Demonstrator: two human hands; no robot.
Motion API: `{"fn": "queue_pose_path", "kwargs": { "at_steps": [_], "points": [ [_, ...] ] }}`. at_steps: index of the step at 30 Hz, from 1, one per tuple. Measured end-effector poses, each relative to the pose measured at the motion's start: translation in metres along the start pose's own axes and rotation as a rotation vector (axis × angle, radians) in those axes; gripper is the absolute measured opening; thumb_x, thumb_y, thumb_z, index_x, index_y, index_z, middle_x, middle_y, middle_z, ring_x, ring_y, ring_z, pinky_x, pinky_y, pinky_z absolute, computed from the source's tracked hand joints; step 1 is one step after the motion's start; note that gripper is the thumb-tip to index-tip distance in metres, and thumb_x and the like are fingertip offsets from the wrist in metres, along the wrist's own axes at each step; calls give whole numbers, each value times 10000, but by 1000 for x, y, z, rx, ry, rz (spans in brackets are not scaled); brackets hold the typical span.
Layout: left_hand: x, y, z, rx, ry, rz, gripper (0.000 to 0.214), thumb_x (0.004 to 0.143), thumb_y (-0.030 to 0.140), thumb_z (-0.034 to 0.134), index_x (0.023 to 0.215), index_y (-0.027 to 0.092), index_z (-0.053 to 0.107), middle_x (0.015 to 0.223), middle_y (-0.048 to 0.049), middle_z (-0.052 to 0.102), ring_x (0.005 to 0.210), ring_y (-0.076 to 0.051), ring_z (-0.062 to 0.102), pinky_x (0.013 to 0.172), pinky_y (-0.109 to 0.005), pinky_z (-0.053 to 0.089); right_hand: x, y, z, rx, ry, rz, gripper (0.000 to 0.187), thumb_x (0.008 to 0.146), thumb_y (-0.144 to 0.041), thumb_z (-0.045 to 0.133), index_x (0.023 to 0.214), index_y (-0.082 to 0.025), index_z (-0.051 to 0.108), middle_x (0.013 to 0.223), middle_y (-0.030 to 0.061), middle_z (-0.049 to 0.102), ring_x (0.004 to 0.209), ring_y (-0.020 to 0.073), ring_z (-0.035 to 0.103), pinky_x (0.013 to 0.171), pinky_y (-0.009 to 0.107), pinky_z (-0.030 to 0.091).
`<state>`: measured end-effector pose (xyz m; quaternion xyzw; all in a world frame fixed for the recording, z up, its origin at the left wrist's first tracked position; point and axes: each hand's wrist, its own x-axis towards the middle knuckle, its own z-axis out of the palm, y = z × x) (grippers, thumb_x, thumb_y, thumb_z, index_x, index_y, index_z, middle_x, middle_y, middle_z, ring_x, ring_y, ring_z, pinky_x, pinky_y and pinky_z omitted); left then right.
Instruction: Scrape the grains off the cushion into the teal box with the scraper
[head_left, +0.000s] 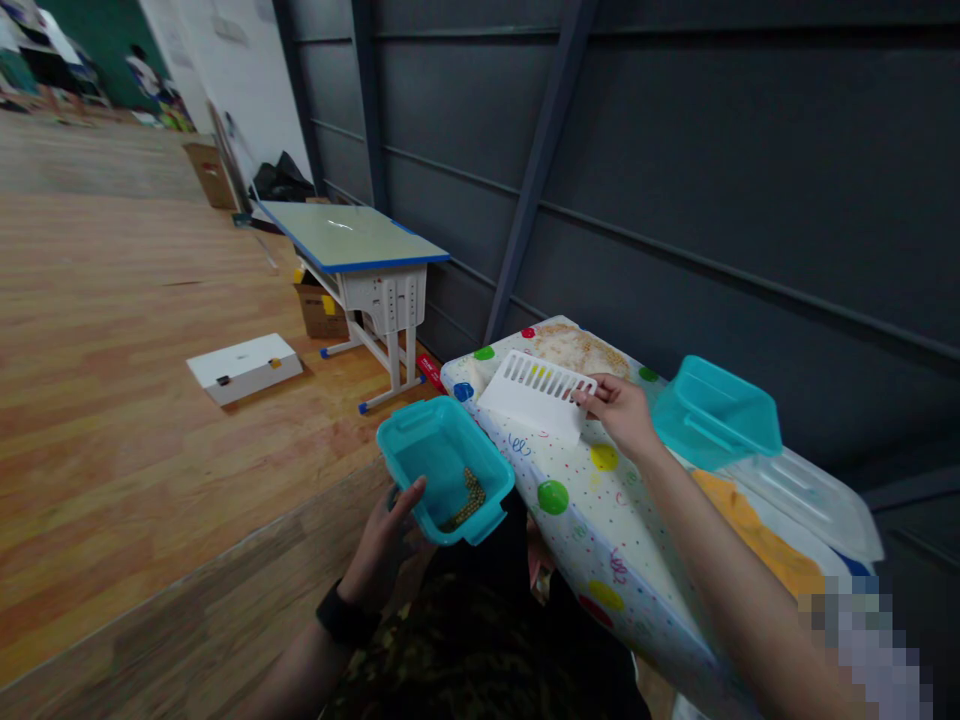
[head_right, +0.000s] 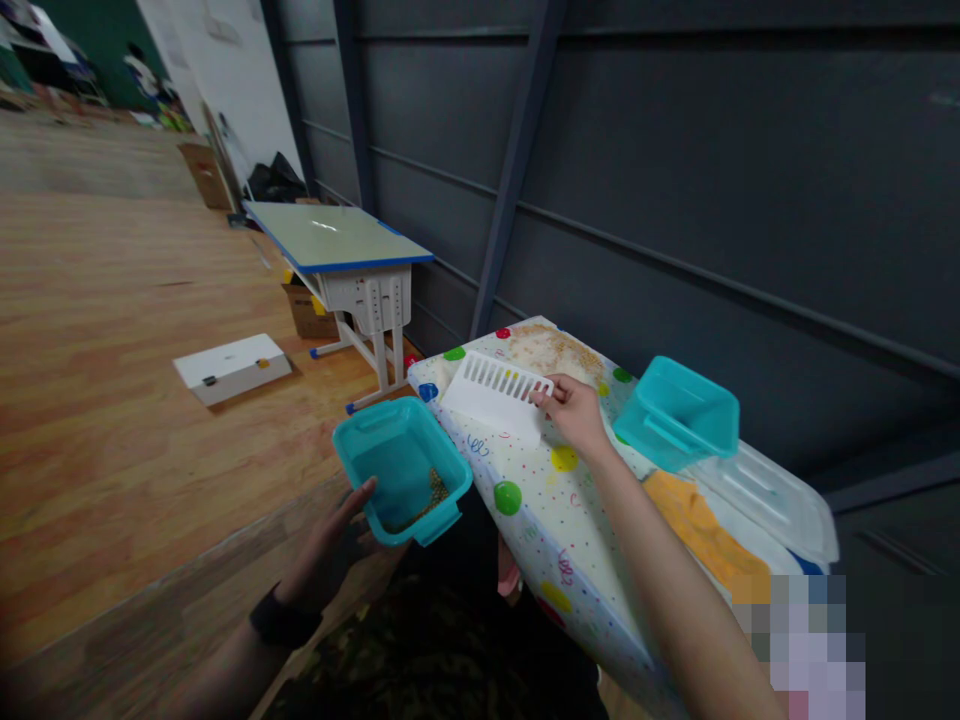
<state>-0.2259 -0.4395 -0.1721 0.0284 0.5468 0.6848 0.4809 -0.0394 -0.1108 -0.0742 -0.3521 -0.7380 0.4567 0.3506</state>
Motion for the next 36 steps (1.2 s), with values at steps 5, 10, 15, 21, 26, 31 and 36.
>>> {"fn": "queue_pose_path", "kwargs": {
  "at_steps": [5,10,15,21,26,31,36],
  "points": [
    [-4,2,0,-2,2,10,708,966,543,910,1554,214,693,1540,-195,807,1189,-340,873,790,-386,755,21,-4,9,-10,5,-2,456,618,-566,974,826,-238,735,725,27,749,645,194,632,564,310,485],
    [-10,6,6,-25,33,-9,627,982,468,899,1522,204,721,1465,-198,840,1151,-334,883,760,-361,742,32,-7,6,77,40,57,493,597,-537,1033,826,-228,725,744,35,781,679,213,708,607,334,582],
    [-15,8,13,-15,44,-35,502,1080,380,772,1526,160,707,1451,-211,841,1076,-312,889,663,-323,716,27,-8,-15,106,-38,135,502,526,-472,1047,848,-218,757,832,73,832,719,231,739,634,362,615],
    [-11,3,14,-12,38,-52,535,1078,364,768,1556,138,682,1469,-230,829,1087,-327,881,677,-335,719,32,-9,-18,60,-120,168,462,536,-444,1038,828,-216,762,822,71,832,731,234,747,636,362,623],
    [-12,0,11,-5,29,-36,535,1067,411,781,1533,163,695,1500,-218,819,1089,-334,880,708,-364,736,53,-4,-1,95,-59,205,389,574,-345,1013,828,-203,754,795,65,822,694,213,728,630,352,624],
    [-10,-7,10,18,-6,-34,592,1071,410,776,1590,152,657,1509,-227,813,1049,-327,886,721,-377,742,69,-3,16,101,-17,210,350,611,-296,990,817,-211,719,767,33,796,714,207,730,666,348,628],
    [-2,-18,4,-10,-10,-20,660,1016,471,849,1587,186,680,1466,-213,836,1086,-345,888,719,-364,744,73,-7,14,100,-22,206,368,621,-323,983,849,-210,718,797,37,797,773,234,756,724,389,649]
  ]
}}
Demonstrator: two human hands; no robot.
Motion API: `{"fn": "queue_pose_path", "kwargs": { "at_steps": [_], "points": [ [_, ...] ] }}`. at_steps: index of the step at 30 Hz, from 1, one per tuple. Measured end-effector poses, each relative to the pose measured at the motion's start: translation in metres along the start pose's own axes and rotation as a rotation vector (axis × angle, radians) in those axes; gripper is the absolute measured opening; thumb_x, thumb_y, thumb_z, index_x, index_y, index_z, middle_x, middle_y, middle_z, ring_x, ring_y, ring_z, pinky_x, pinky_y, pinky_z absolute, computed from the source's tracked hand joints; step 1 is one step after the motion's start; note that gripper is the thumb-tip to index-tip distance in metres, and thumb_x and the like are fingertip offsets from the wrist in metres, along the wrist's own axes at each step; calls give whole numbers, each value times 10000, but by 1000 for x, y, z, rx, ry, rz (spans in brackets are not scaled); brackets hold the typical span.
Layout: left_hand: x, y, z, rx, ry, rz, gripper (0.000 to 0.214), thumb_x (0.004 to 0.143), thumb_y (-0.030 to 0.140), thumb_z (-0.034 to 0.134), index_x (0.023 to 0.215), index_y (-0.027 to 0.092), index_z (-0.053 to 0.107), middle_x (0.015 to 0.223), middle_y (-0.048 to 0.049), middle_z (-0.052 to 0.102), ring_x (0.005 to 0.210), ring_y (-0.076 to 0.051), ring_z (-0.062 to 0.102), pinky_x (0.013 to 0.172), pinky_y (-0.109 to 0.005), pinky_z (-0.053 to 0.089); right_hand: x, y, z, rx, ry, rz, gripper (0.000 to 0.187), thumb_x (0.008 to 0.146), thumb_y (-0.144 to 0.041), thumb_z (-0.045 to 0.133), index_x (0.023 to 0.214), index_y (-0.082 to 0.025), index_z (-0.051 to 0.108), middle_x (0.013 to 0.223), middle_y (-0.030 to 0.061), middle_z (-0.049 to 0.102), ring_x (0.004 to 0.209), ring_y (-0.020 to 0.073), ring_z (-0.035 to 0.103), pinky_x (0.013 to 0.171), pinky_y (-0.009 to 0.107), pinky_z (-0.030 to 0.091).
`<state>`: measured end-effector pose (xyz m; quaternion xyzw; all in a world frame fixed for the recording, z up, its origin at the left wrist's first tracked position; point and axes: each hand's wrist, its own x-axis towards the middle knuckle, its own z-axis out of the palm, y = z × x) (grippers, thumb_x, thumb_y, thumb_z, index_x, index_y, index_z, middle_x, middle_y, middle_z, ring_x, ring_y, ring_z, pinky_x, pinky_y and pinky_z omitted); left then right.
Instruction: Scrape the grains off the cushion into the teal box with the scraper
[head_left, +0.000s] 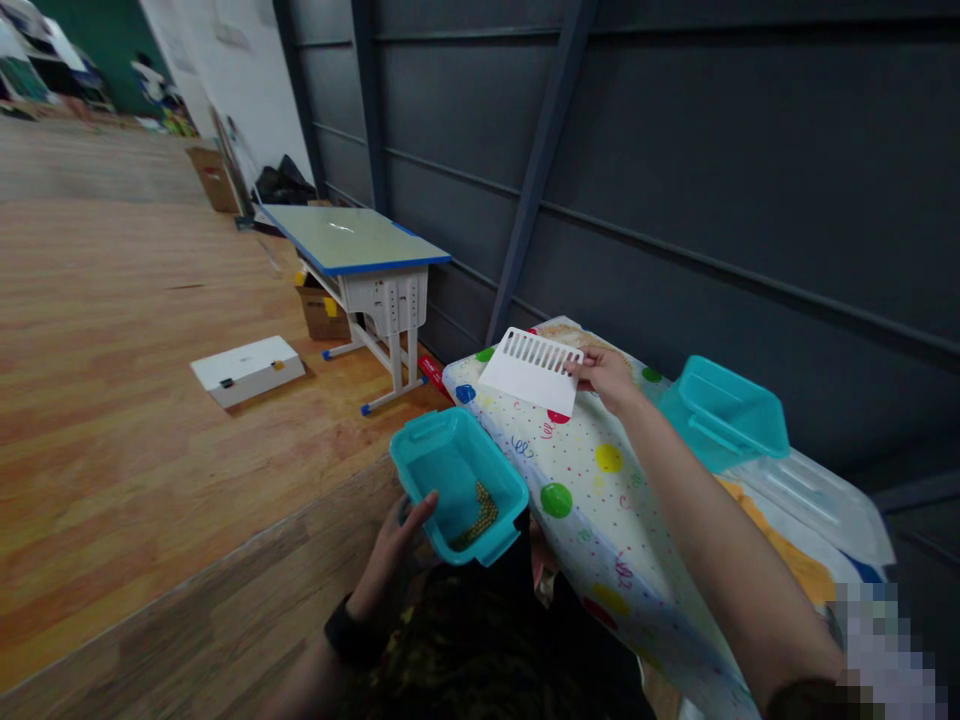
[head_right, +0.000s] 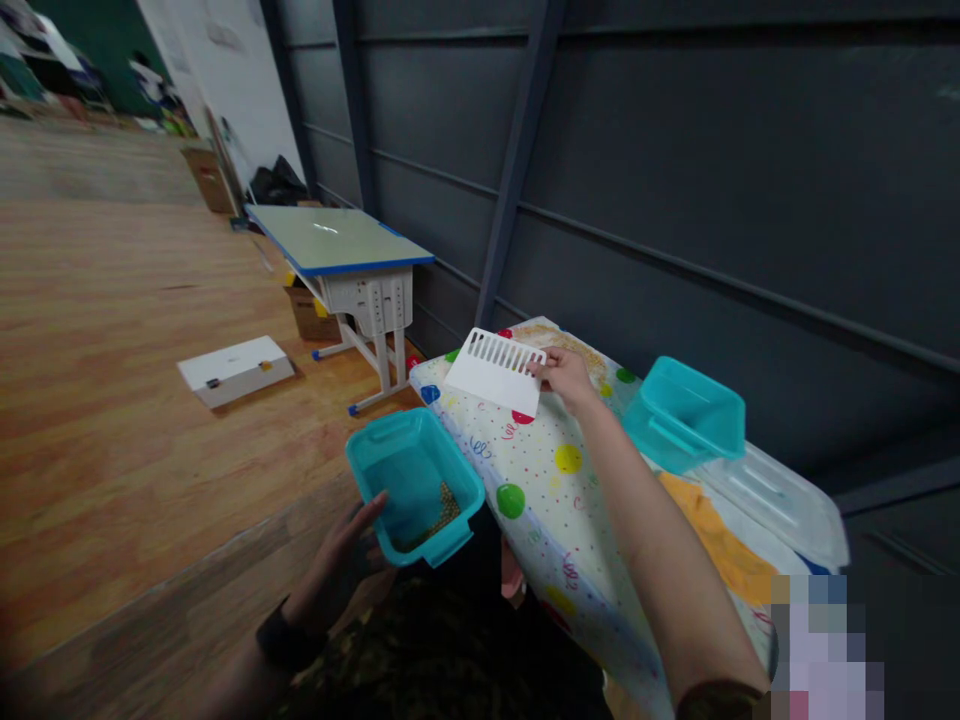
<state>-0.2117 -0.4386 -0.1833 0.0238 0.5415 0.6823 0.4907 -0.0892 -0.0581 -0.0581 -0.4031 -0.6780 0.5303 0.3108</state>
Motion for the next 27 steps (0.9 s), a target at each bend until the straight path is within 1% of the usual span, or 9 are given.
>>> {"fn": "queue_pose_path", "kwargs": {
  "at_steps": [3,7,9,12,15,18,21,24,27],
  "points": [
    [3,-5,-3,-6,9,-2,668,993,475,875,1569,190,693,1446,-213,843,1101,-362,888,733,-396,759,-6,0,-11,8,11,-4,404,613,-355,999,882,-209,734,851,62,825,804,260,776,734,417,660],
    [3,-8,0,-17,23,-10,637,984,444,889,1537,179,718,1377,-200,868,972,-326,898,667,-364,746,-32,8,-20,9,72,-70,465,631,-493,1004,883,-223,721,890,96,844,816,283,783,706,420,652],
    [4,-10,3,-35,0,-12,623,982,431,890,1529,178,732,1339,-192,880,942,-318,899,645,-350,738,-54,15,-20,-19,125,-174,491,668,-589,969,895,-230,724,906,102,854,822,288,787,701,412,645],
    [4,-14,5,-47,-23,-24,648,974,430,896,1542,171,726,1296,-190,889,947,-331,904,598,-332,717,-95,29,-14,-226,262,-408,399,834,-622,834,923,-239,763,851,88,850,748,265,769,669,372,600],
    [2,-15,5,-27,-32,-38,673,981,457,890,1563,171,711,1304,-194,889,997,-347,908,616,-335,722,-137,41,-6,-533,333,-609,283,1007,-489,680,1003,-249,828,845,78,863,690,247,776,654,349,578],
    [0,-14,4,-3,-44,-49,662,999,469,875,1577,189,714,1349,-199,882,1097,-364,901,681,-349,743,-167,48,-2,-675,277,-773,280,1076,-343,593,1091,-255,858,881,66,889,673,228,803,667,324,601],
    [-3,-11,4,6,-35,-49,694,978,488,897,1584,200,719,1424,-207,863,1127,-373,895,723,-375,758,-176,50,-3,-742,265,-843,290,1099,-272,580,1145,-259,866,915,57,902,672,217,817,671,305,616],
    [-8,-9,6,6,-26,-35,685,959,514,912,1555,218,751,1467,-197,850,1132,-360,895,784,-395,772,-171,50,-4,-767,315,-829,289,1103,-268,580,1150,-258,865,945,65,909,729,230,846,688,304,630],
    [-13,-7,7,11,-19,-41,674,935,530,931,1527,250,773,1423,-180,869,1168,-359,891,865,-432,778,-169,55,-1,-763,278,-821,300,1088,-262,573,1174,-257,860,929,63,906,703,235,833,680,311,622]
  ]
}}
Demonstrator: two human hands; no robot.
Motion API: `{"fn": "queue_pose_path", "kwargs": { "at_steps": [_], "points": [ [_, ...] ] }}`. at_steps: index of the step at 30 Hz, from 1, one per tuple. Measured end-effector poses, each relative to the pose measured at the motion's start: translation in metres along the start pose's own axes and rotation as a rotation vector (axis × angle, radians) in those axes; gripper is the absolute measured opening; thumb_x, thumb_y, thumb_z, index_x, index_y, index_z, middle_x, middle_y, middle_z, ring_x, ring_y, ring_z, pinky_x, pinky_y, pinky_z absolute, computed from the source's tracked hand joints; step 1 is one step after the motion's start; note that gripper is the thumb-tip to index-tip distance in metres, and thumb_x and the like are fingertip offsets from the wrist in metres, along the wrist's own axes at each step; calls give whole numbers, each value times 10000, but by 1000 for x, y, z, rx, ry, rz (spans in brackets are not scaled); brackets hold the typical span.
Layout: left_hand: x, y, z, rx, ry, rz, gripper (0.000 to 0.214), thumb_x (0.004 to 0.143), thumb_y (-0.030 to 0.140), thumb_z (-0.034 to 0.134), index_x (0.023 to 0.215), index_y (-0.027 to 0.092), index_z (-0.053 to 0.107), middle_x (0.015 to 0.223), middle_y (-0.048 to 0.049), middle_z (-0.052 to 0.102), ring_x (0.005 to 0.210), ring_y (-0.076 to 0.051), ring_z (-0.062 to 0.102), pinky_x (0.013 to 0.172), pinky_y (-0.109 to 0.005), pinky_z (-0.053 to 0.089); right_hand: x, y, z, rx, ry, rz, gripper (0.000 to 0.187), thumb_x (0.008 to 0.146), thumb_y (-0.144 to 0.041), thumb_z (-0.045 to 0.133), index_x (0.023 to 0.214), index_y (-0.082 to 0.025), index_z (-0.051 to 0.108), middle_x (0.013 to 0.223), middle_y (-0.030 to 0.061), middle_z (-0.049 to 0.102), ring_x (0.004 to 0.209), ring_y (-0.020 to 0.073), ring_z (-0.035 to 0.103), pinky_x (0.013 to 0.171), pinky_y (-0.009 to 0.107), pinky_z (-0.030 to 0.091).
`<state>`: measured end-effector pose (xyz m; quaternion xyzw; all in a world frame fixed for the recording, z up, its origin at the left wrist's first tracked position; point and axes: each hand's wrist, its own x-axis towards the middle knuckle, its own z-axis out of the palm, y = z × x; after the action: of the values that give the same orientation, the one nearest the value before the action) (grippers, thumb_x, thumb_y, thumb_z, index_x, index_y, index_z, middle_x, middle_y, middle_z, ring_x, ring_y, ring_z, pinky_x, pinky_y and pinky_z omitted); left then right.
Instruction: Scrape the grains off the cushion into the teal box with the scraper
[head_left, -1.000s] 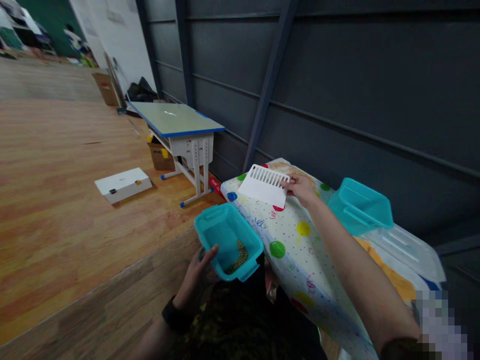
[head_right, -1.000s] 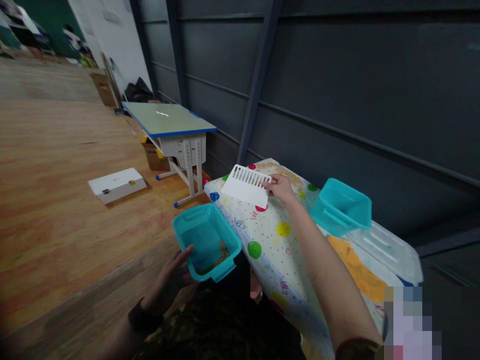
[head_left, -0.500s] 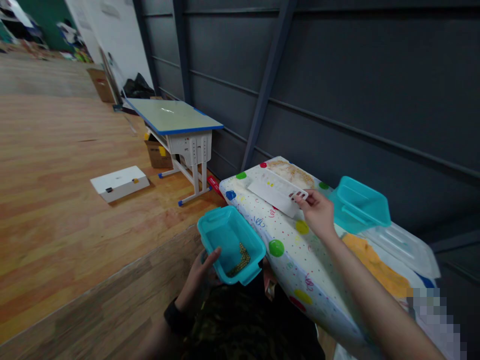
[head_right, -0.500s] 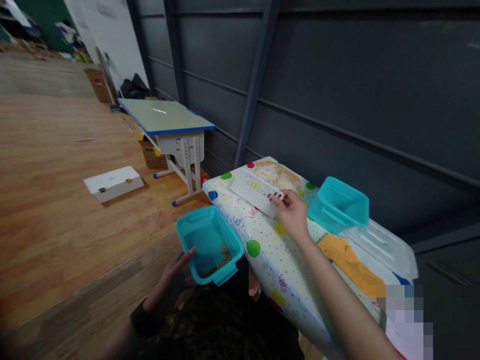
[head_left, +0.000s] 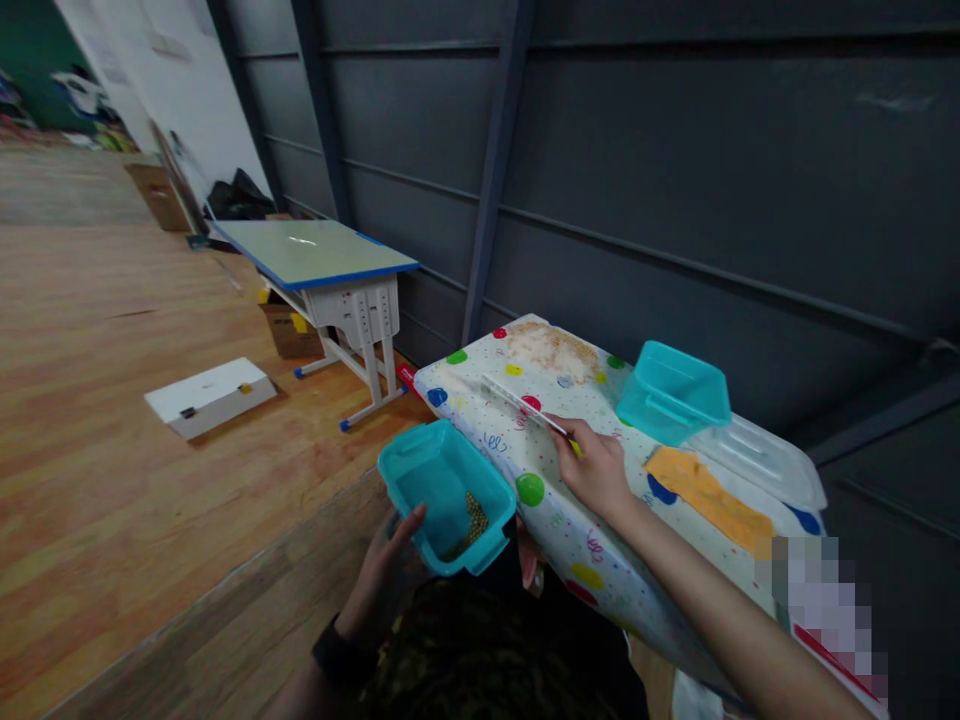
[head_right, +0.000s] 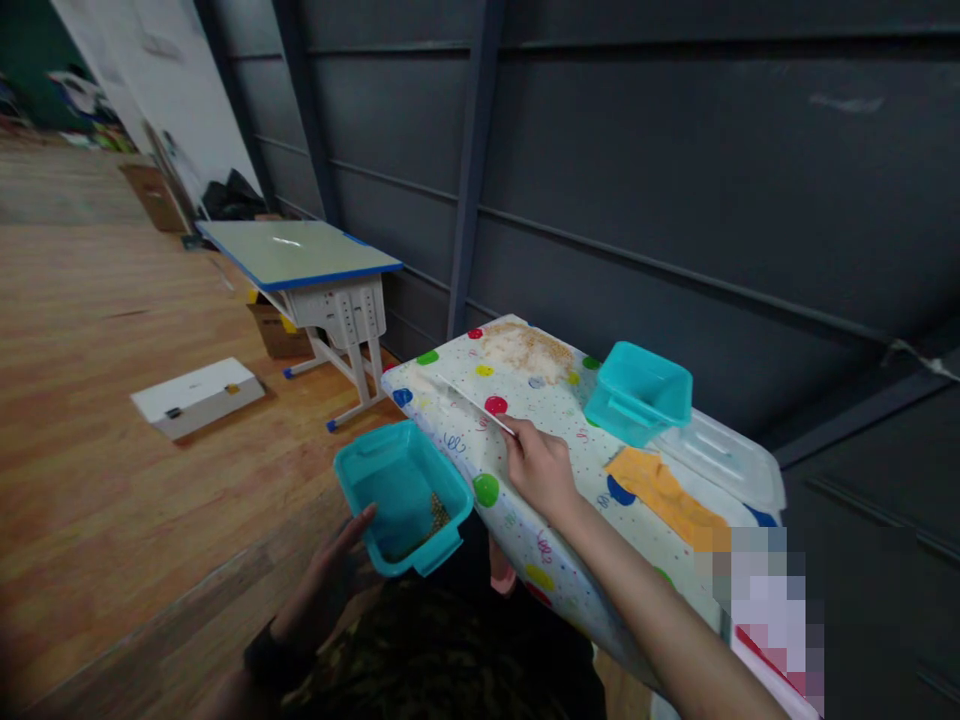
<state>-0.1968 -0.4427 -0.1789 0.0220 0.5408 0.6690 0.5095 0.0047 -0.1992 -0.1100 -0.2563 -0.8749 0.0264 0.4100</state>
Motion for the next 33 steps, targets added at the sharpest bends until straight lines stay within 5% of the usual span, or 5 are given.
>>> {"fn": "queue_pose_path", "kwargs": {
  "at_steps": [4,15,19,27,33],
  "points": [
    [-4,0,-1,25,12,8,770,902,575,959,1566,253,738,1431,-183,867,1144,-353,897,879,-439,777,-4,4,-2,42,-44,25,298,1084,-293,565,1174,-276,849,958,64,905,685,237,804,671,324,585],
    [5,-4,-3,75,84,-51,608,955,471,928,1481,217,758,1382,-174,876,1040,-309,907,690,-326,738,60,92,-24,-284,156,565,222,1036,-329,540,1075,-212,725,905,131,805,793,299,695,686,341,380],
    [14,-10,-7,77,139,-61,638,1008,377,871,1583,190,669,1438,-206,844,1047,-348,909,800,-456,780,50,92,-16,-328,83,565,297,1080,-289,505,1176,-158,754,903,147,803,747,277,669,661,334,338],
    [25,-28,-11,32,153,-116,600,1027,334,847,1579,194,659,1426,-191,851,1085,-350,910,858,-445,779,48,76,-12,-488,-160,623,349,1102,-179,480,1304,-88,749,962,188,804,787,290,699,703,348,413],
    [23,-29,-13,47,160,-122,629,1009,345,863,1587,202,660,1422,-184,856,1130,-366,900,911,-468,771,46,76,-13,-467,-174,564,349,1087,-205,487,1287,-110,757,951,182,806,818,304,704,718,354,445]
  ]
}}
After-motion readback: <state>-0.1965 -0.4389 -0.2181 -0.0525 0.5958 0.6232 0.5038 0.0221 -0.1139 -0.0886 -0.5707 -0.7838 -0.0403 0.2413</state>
